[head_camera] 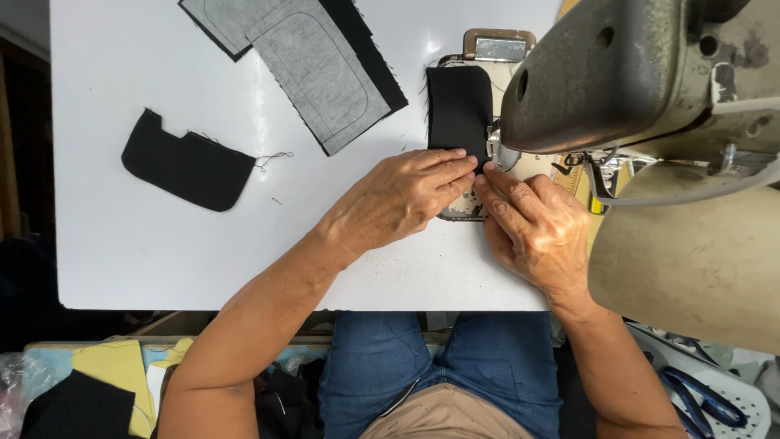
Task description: Cutting and preparing small fabric components at a sewing workstation using scissors and manual tools.
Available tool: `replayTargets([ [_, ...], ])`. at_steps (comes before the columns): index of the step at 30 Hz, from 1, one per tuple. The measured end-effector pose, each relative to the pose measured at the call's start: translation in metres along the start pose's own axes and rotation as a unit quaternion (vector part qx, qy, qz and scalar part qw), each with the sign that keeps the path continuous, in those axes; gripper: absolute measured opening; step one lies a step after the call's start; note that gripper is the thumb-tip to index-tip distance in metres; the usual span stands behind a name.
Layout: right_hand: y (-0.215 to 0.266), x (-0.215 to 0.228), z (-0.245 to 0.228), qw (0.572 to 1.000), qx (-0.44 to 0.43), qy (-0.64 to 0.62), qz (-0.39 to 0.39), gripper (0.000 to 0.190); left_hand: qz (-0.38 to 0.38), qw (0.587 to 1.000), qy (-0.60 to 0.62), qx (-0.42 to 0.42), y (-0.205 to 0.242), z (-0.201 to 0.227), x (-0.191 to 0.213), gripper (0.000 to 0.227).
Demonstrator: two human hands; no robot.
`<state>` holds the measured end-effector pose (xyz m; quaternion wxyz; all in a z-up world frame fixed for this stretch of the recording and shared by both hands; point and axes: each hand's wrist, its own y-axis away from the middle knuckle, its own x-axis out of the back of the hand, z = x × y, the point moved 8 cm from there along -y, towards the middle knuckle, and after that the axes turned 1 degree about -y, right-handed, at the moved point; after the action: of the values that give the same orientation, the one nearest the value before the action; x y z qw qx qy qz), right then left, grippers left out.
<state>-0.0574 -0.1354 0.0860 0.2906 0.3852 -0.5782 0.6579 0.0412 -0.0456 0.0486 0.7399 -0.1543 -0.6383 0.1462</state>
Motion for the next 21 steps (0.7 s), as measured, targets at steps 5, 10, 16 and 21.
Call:
replayTargets([
  [5, 0.015, -0.005, 0.018, 0.994, -0.077, -0.077, -0.012, 0.026, -0.002, 0.999, 0.044, 0.013, 0.000, -0.001, -0.002, 0.025],
  [10, 0.012, -0.008, 0.022, 0.985, -0.094, -0.144, -0.033, 0.024, 0.015, 0.999, 0.051, 0.009, 0.001, -0.004, -0.004, 0.027],
  [16, 0.011, -0.008, 0.019, 0.987, -0.085, -0.134, -0.034, 0.021, 0.020, 0.998, 0.057, 0.016, 0.001, -0.005, -0.003, 0.030],
  [21, 0.009, -0.008, 0.019, 0.990, -0.076, -0.111, -0.034, 0.019, 0.027, 0.998, 0.059, 0.024, 0.002, -0.007, -0.005, 0.030],
])
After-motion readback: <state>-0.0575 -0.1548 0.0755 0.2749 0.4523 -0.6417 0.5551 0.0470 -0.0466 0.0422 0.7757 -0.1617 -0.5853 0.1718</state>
